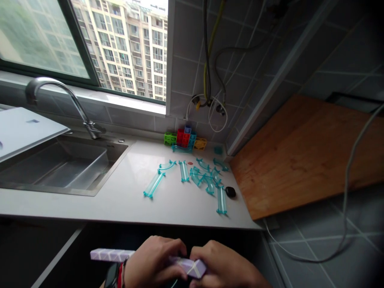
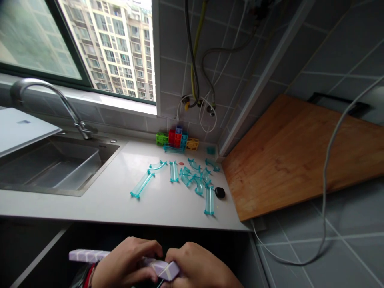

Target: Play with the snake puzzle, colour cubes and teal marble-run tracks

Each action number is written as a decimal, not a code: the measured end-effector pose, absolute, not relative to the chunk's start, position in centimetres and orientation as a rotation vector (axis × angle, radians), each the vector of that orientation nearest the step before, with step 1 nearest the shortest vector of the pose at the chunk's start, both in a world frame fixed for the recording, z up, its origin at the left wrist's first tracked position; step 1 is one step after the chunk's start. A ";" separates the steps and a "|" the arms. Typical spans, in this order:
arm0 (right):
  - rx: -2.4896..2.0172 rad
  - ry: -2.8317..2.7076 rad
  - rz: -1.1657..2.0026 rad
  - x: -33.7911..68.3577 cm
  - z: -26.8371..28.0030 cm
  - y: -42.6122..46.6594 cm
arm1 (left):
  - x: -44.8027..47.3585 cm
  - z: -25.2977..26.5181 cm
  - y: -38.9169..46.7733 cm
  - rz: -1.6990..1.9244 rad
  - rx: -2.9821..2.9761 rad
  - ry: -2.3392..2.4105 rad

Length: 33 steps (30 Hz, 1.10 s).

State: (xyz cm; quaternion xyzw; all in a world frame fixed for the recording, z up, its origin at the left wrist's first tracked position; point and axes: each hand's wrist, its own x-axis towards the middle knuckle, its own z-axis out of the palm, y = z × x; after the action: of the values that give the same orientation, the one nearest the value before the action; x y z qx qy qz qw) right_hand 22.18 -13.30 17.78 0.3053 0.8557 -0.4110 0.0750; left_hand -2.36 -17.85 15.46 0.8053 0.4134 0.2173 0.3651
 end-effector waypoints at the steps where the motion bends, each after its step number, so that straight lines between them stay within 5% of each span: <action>1: 0.929 2.548 -1.291 22.4 17.5 -13.3 | -2.3 15.3 -18.1 0.578 2.090 1.102; 7: 1.142 2.796 -1.181 21.5 17.6 -13.5 | -3.0 14.3 -18.9 0.520 2.087 1.080; 18: 0.827 2.696 -0.384 20.3 15.4 -13.8 | -1.6 13.3 -16.7 -0.083 2.244 1.221; 26: 0.853 2.751 -0.062 20.4 16.8 -11.7 | 0.0 16.0 -10.0 -0.178 2.351 1.090; 33: 1.116 2.811 -0.287 21.6 17.8 -9.1 | 1.5 20.3 -6.0 0.002 2.492 1.281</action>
State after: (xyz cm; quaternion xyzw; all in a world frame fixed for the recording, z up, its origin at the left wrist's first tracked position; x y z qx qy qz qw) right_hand 21.64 -9.13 17.83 0.3669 0.9240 -0.0945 0.0516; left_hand 1.50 -6.01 20.35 0.8766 0.4505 0.0007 0.1691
